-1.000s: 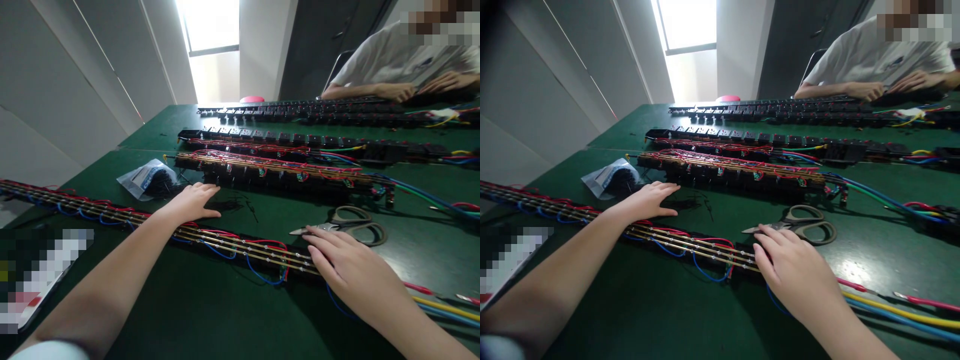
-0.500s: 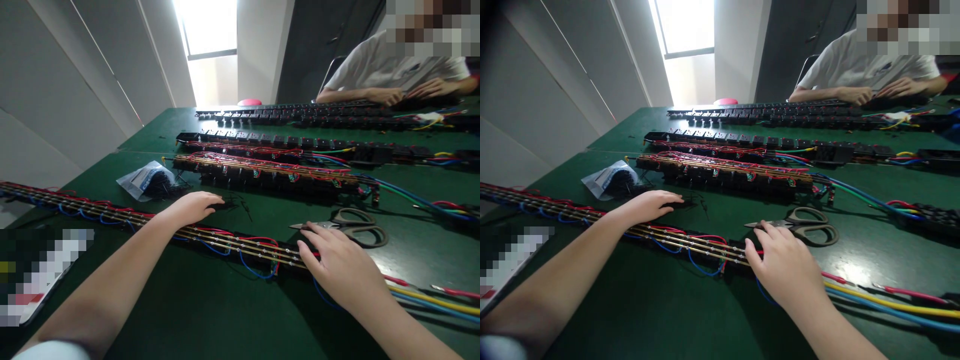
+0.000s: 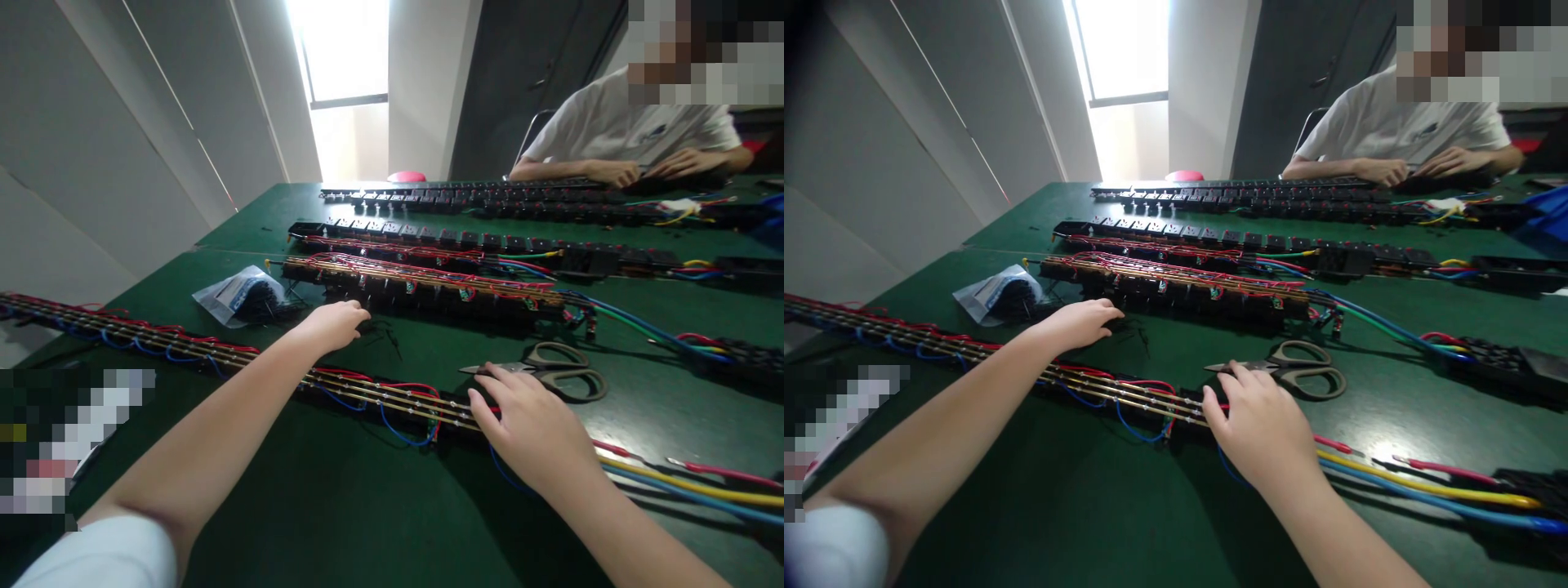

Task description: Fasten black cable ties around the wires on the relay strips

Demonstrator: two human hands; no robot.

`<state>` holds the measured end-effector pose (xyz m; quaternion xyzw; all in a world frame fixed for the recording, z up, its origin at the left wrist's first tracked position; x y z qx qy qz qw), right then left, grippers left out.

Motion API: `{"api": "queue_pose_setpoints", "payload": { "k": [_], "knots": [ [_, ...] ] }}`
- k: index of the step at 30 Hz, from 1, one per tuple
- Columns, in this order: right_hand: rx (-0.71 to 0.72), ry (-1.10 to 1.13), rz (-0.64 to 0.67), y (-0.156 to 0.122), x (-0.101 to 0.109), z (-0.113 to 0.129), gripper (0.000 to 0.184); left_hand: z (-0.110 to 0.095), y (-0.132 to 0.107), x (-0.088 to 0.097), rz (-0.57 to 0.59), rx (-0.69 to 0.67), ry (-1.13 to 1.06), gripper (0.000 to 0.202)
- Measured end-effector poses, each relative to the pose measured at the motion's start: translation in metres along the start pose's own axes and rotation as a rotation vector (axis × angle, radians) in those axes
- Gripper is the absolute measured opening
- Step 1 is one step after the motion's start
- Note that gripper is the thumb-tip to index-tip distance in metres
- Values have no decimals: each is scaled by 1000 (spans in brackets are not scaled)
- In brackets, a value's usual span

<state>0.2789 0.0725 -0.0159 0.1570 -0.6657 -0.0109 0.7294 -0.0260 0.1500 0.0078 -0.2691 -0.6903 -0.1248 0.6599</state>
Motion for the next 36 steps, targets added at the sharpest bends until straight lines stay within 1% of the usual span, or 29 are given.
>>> {"api": "queue_pose_setpoints", "payload": {
  "k": [5, 7, 9, 10, 11, 12, 15, 17, 19, 21, 24, 25, 26, 28, 29, 30, 32, 36],
  "knots": [
    [-7, 6, 4, -1, 0, 0, 44, -9, -6, 5, -47, -27, 13, 47],
    [-4, 6, 3, -1, -1, -1, 43, -13, -3, 5, -77, -38, 15, 58],
    [9, 6, 6, 0, -1, -2, 43, -17, 3, 3, -101, -57, 15, 74],
    [17, 5, 8, 0, -2, -3, 42, -19, 7, 1, -107, -79, 11, 78],
    [24, 5, 9, 0, -2, -3, 42, -21, 10, -1, -110, -112, 4, 78],
    [29, 4, 10, 0, -2, -4, 42, -23, 14, -3, -109, -156, -6, 73],
    [34, 0, 8, 0, -2, -5, 43, -29, 20, -7, -100, -293, -37, 47],
    [37, 1, 8, 0, -3, -5, 44, -30, 20, -7, -102, -347, -48, 30],
    [38, 4, 6, -1, -3, -6, 43, -30, 18, -7, -110, -365, -47, 17],
    [35, 6, 2, -1, -4, -6, 41, -27, 15, -5, -123, -349, -38, 10],
    [35, 7, -5, -1, -5, -7, 40, -20, 10, -3, -151, -271, -19, 12],
    [37, 7, -7, -1, -5, -7, 40, -16, 8, -3, -160, -236, -15, 17],
    [38, 7, -10, -1, -5, -7, 40, -13, 7, -3, -165, -197, -12, 29],
    [43, 4, -14, -1, -5, -7, 39, -6, 5, -6, -161, -116, -10, 58],
    [43, 1, -16, -1, -6, -7, 39, -4, 5, -7, -154, -82, -9, 69],
    [43, -1, -18, -1, -6, -7, 39, -2, 5, -9, -145, -58, -8, 75],
    [39, -8, -21, -1, -6, -7, 39, -2, 6, -12, -125, -50, -10, 73],
    [44, -16, -20, -1, -5, -7, 40, -11, 8, -11, -80, -126, -37, 52]
  ]
}}
Point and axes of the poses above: each hand's wrist, its own y-axis towards the middle knuckle, its own x-axis out of the back of the hand, z = x × y, the point moved 2 cm from there along y, towards the middle knuckle, and after that the axes turned 15 degrees about -x, right-handed, at the moved point
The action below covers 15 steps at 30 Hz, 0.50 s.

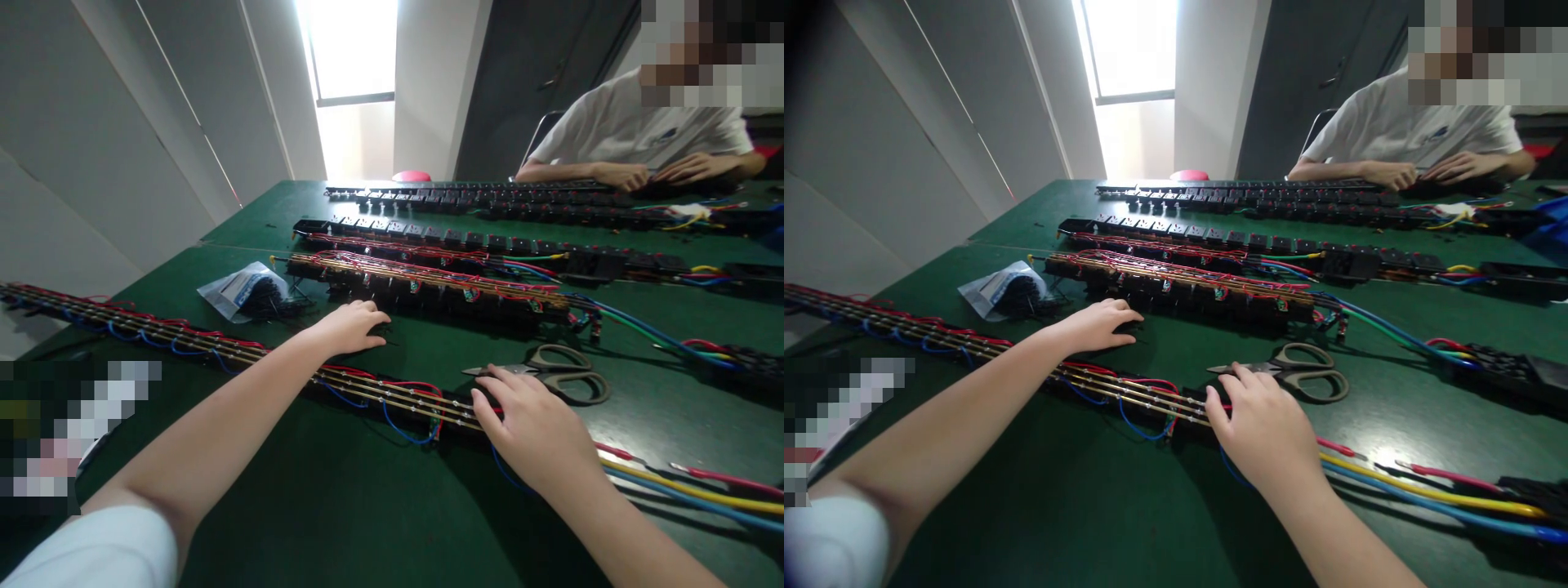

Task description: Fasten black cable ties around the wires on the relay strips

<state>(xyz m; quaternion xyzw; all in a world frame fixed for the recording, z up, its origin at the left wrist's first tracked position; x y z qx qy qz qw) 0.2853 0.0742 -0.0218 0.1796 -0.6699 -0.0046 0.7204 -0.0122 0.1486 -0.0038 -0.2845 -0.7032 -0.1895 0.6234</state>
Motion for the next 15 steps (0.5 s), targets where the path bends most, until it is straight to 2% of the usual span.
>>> {"api": "queue_pose_setpoints", "payload": {
  "k": [3, 5, 10, 12, 15],
  "knots": [
    [10, -1, 5, 0, 1, 1, 41, -4, -3, 7, 33, -42, -30, 45],
    [9, -2, 9, 0, 2, 1, 43, 1, -11, 13, 51, -32, -38, 47],
    [-1, -2, 18, 0, 2, 1, 42, 31, -46, 26, 131, 169, -1, 80],
    [-5, 3, 18, 0, 3, 2, 42, 41, -58, 26, 179, 243, 5, 81],
    [-21, 10, 13, 1, 4, 3, 44, 46, -66, 22, 206, 262, -4, 71]
  ]
}}
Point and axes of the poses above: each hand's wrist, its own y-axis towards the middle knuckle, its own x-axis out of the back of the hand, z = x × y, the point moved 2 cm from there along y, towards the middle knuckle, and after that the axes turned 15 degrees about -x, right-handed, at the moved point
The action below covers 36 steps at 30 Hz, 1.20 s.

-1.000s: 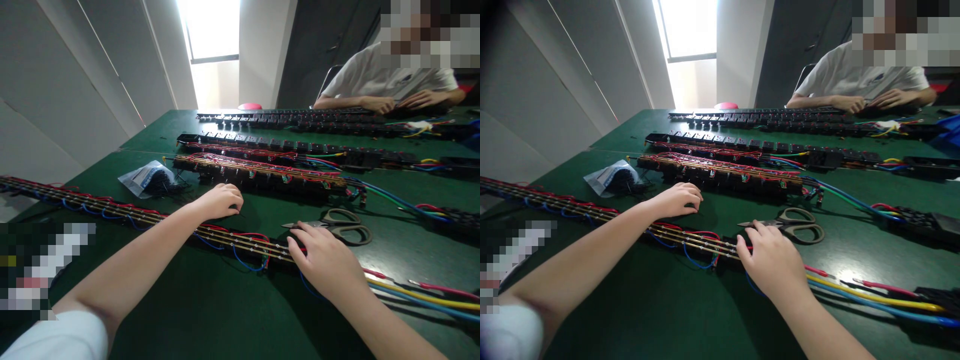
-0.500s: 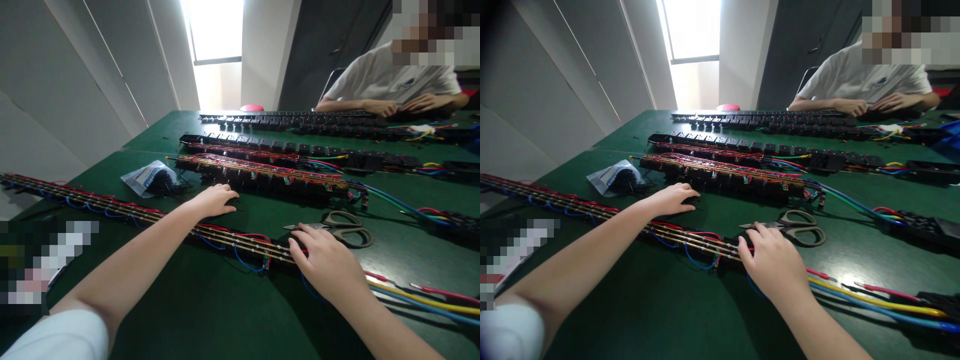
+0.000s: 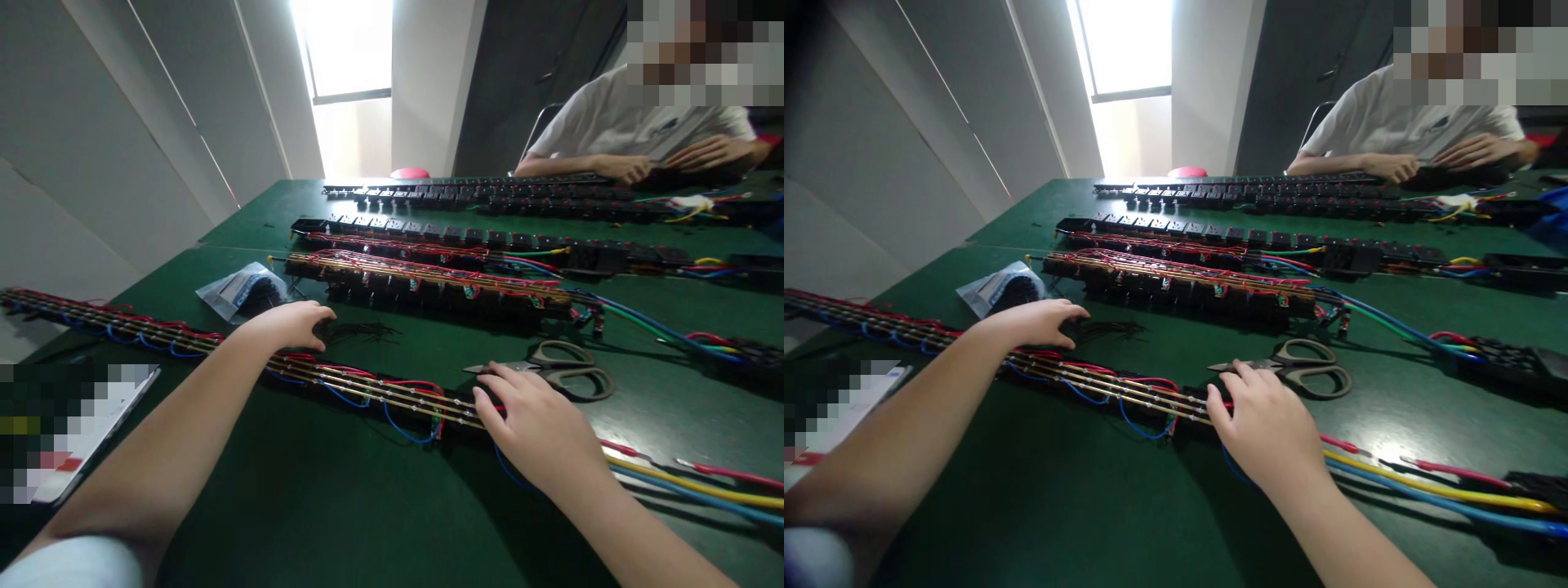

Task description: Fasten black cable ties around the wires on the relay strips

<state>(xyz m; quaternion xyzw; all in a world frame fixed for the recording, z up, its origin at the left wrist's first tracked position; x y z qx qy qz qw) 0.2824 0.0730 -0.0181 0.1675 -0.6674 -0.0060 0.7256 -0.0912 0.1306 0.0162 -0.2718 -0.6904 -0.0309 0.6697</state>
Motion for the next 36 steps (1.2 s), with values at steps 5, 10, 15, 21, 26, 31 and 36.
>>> {"api": "queue_pose_setpoints", "payload": {
  "k": [5, 10, 15, 21, 26, 31, 36],
  "knots": [
    [-6, 6, 2, 0, 1, 2, 43, -7, 5, -7, -56, -57, -7, 50],
    [-1, 2, -1, 0, 1, 2, 43, -17, 12, -10, -134, -125, 25, 36],
    [13, -6, -9, 0, 0, 0, 46, -36, 23, -12, -191, -186, 48, 30],
    [23, -15, -24, 0, -1, -1, 44, -33, 13, -3, -237, -157, 34, 35],
    [48, -1, -36, 1, -3, -3, 48, 27, -26, 6, -230, 103, 78, 44],
    [68, 11, -70, 1, -4, -3, 52, 66, -46, -10, -127, 227, 84, 79],
    [64, 9, -105, 1, -6, -4, 52, 68, -30, -21, -67, 210, 60, 102]
  ]
}}
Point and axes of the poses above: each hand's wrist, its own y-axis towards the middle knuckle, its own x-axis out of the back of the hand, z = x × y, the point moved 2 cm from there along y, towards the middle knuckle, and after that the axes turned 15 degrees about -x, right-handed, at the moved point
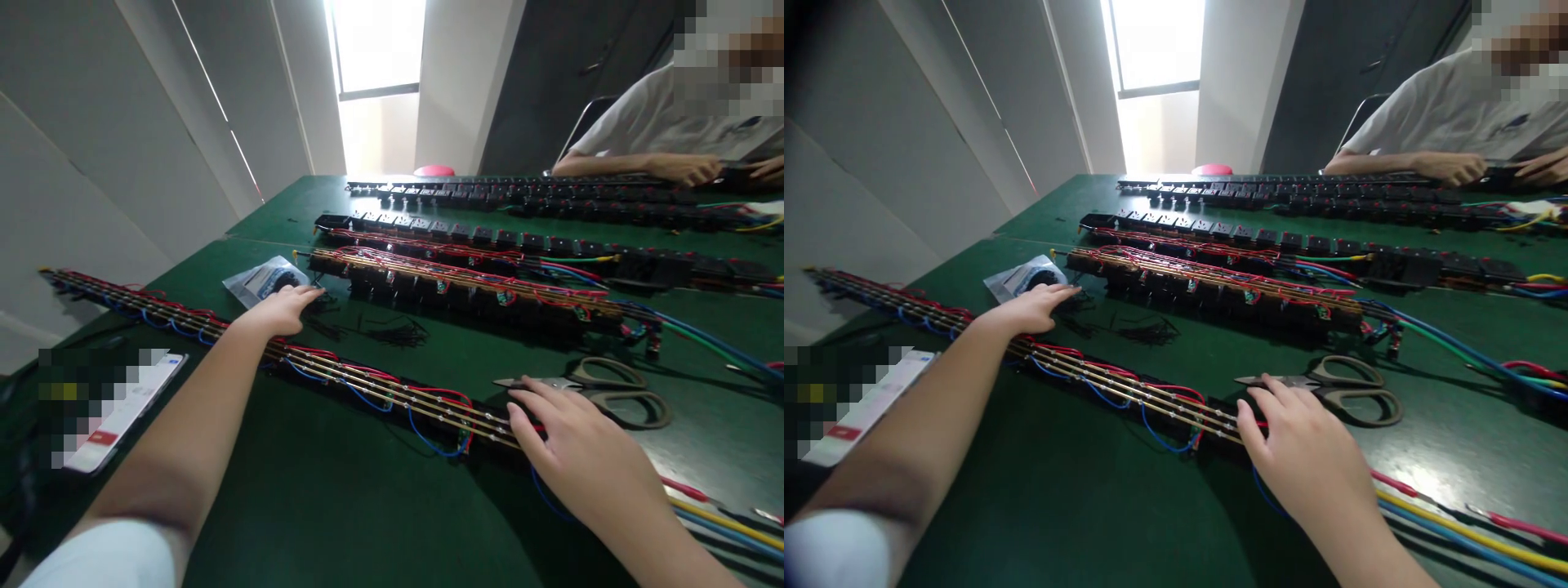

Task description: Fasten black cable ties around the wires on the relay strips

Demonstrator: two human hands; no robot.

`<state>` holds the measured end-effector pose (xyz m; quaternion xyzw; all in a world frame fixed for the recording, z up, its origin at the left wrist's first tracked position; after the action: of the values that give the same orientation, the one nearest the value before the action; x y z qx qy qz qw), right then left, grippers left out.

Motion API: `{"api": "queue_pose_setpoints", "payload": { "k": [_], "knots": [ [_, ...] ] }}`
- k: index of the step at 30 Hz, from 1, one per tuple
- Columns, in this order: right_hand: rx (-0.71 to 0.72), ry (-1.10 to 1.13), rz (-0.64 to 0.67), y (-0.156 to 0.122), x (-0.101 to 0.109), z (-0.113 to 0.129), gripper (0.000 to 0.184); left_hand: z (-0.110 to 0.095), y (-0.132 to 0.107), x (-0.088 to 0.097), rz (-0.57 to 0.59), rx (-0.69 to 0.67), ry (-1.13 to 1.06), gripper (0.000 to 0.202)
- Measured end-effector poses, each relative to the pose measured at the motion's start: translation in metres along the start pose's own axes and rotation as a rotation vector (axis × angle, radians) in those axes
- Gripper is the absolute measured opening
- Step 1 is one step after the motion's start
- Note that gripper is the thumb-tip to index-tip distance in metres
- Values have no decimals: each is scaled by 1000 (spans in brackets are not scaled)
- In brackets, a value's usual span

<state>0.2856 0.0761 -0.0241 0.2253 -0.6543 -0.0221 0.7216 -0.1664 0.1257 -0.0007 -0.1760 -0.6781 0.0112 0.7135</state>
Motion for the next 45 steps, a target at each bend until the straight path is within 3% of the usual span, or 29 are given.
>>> {"api": "queue_pose_setpoints", "payload": {
  "k": [4, 7, 14, 20, 29, 35, 45],
  "knots": [
    [18, -10, -27, 0, 0, -1, 52, -2, 14, -1, 24, -17, -14, 109],
    [40, -11, -51, 0, -1, -1, 54, -1, 18, 0, 14, -29, -18, 103],
    [26, -16, 32, -1, -6, -7, 52, -1, 16, 3, -112, -145, -13, 53],
    [-17, 35, 44, -3, -12, -9, 50, -7, 5, 6, -152, -225, -7, 34],
    [46, 11, -23, 0, -5, -4, 58, -17, -2, 19, -208, -231, 4, 29],
    [8, 19, 26, -1, -8, -7, 54, -19, -7, 23, -227, -191, 6, 24],
    [-11, 36, 51, -1, -8, -6, 49, -22, -8, 31, -238, -270, -12, 26]
  ]
}}
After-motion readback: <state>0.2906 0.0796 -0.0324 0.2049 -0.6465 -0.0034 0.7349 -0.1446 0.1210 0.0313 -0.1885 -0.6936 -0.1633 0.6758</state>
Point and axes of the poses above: each hand's wrist, its own y-axis towards the middle knuckle, its own x-axis out of the back of the hand, z = x × y, the point moved 2 cm from there along y, towards the middle knuckle, and after that the axes turned 15 degrees about -x, right-handed, at the moved point
